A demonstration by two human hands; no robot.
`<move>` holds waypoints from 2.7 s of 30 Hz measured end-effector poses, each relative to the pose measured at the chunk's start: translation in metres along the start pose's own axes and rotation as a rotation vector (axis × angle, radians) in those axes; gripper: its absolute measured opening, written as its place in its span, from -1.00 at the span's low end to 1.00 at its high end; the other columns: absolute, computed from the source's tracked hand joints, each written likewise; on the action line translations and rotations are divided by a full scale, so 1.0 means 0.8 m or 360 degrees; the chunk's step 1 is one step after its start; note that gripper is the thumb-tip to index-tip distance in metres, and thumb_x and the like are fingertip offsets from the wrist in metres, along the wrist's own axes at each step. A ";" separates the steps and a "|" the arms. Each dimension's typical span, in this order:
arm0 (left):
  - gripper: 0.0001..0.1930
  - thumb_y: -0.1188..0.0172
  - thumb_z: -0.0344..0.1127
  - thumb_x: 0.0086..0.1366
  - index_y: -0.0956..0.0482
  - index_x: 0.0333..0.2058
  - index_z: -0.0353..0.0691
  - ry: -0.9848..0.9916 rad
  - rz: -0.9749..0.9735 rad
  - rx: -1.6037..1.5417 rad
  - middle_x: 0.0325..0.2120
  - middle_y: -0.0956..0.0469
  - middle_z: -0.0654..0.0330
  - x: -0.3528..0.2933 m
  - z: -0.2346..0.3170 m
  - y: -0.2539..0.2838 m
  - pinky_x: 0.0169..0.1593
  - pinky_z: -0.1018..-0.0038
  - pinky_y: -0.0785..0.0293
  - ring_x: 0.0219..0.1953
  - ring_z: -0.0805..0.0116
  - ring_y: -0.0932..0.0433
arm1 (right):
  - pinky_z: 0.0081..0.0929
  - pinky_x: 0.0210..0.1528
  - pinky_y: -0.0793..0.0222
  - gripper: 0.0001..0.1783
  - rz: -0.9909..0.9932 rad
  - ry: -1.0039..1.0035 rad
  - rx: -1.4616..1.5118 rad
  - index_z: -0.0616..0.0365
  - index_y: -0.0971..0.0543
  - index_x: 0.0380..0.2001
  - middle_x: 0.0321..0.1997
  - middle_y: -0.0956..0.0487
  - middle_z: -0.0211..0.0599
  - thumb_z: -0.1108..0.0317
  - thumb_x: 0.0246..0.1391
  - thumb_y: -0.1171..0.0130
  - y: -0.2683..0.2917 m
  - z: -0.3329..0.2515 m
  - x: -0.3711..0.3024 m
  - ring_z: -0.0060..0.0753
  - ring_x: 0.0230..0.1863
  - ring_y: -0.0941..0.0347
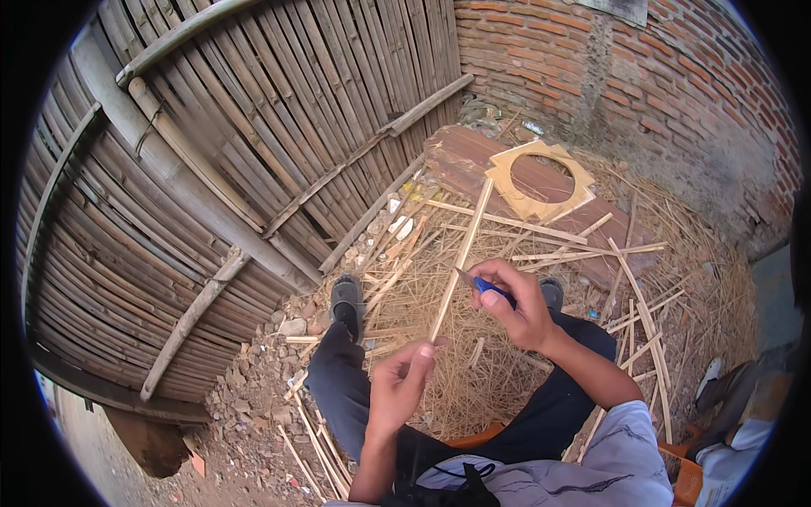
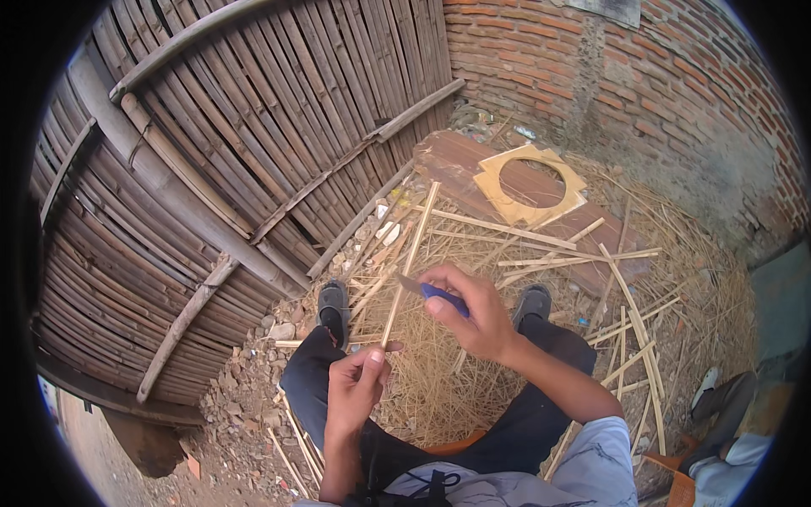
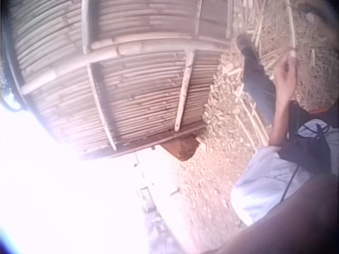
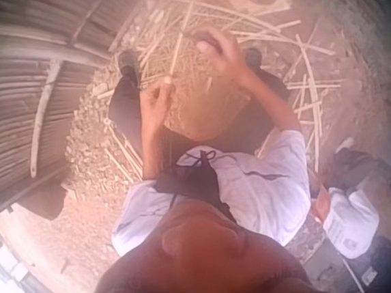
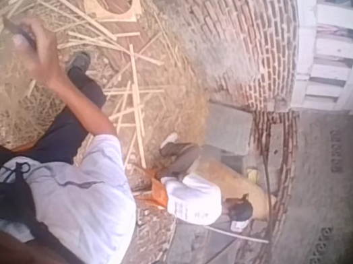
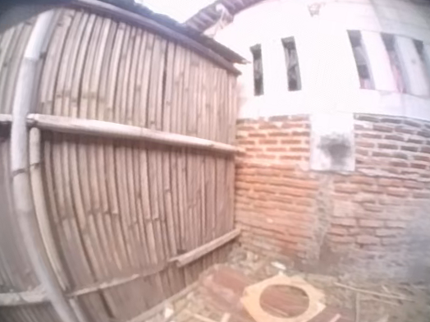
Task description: The person sits on the ground and uses a blue utility knife to shave a long, thin bamboo strip. They hold the strip with the left hand and repeatedly scrape the surface with the knife in the right hand to smooth it. The person rotates the strip to work on different sides while seated.
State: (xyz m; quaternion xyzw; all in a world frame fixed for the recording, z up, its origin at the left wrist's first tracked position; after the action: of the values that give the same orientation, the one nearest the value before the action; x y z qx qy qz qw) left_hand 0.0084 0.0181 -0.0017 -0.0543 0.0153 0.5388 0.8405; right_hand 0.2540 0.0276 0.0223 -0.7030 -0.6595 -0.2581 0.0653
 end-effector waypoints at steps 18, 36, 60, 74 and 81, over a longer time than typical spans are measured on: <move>-0.74 -0.26 -0.33 0.59 -0.76 0.07 -0.36 -0.0276 0.0305 0.0388 -0.54 -0.48 0.45 -0.005 0.002 -0.003 -0.45 0.59 -0.13 -0.50 0.71 -0.25 | -0.33 -0.54 -0.51 -0.66 0.0078 0.0653 -0.1013 0.10 -0.73 -0.14 -0.44 -0.65 -0.34 0.08 0.20 -0.49 -0.029 -0.036 -0.012 -0.24 -0.53 -0.66; -0.63 -0.08 -0.21 0.69 -0.74 0.02 -0.41 -0.0048 0.0133 0.0400 -0.58 -0.32 0.51 -0.046 -0.021 0.030 -0.47 0.61 -0.03 -0.55 0.74 -0.15 | -0.37 -0.42 -0.43 -0.68 0.0907 0.0162 -0.1037 0.24 -0.73 -0.12 -0.44 -0.70 -0.16 0.15 0.43 -0.33 0.098 -0.008 0.038 -0.34 -0.51 -0.60; -0.73 -0.30 -0.33 0.56 -0.75 0.06 -0.40 -0.0215 0.0356 0.0396 -0.50 -0.61 0.37 -0.010 -0.010 0.005 -0.39 0.63 -0.31 -0.41 0.74 -0.38 | -0.32 -0.47 -0.58 -0.69 -0.0066 0.0569 -0.0991 0.08 -0.71 -0.11 -0.36 -0.71 -0.31 0.11 0.25 -0.44 -0.040 -0.024 -0.016 -0.22 -0.50 -0.69; -0.72 -0.23 -0.29 0.61 -0.76 0.03 -0.40 -0.0190 0.0381 0.0501 -0.50 -0.46 0.50 -0.018 -0.009 0.002 -0.44 0.62 -0.09 -0.48 0.75 -0.24 | -0.34 -0.49 -0.56 -0.69 0.0163 0.0528 -0.1057 0.10 -0.75 -0.16 -0.38 -0.74 -0.27 0.08 0.27 -0.45 -0.014 -0.023 0.000 -0.24 -0.51 -0.69; -0.77 -0.28 -0.31 0.56 -0.79 -0.02 -0.34 -0.0104 0.0238 0.0575 -0.66 -0.35 0.42 -0.050 -0.041 0.029 -0.51 0.54 -0.11 -0.59 0.69 -0.22 | -0.23 -0.37 -0.51 -0.62 0.0709 -0.0034 -0.1119 0.18 -0.76 -0.14 -0.43 -0.73 -0.09 0.04 0.41 -0.31 0.095 0.009 0.059 -0.10 -0.49 -0.65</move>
State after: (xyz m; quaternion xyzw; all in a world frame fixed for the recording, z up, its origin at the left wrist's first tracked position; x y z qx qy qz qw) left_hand -0.0281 -0.0126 -0.0329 0.1161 0.0883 0.5897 0.7943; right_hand 0.3290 0.0639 0.0562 -0.8107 -0.3635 -0.4398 -0.1312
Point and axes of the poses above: each hand's wrist, its own x-axis towards the middle knuckle, its own y-axis out of the back of the hand, z = x × y, the point moved 2 cm from there along x, towards the middle knuckle
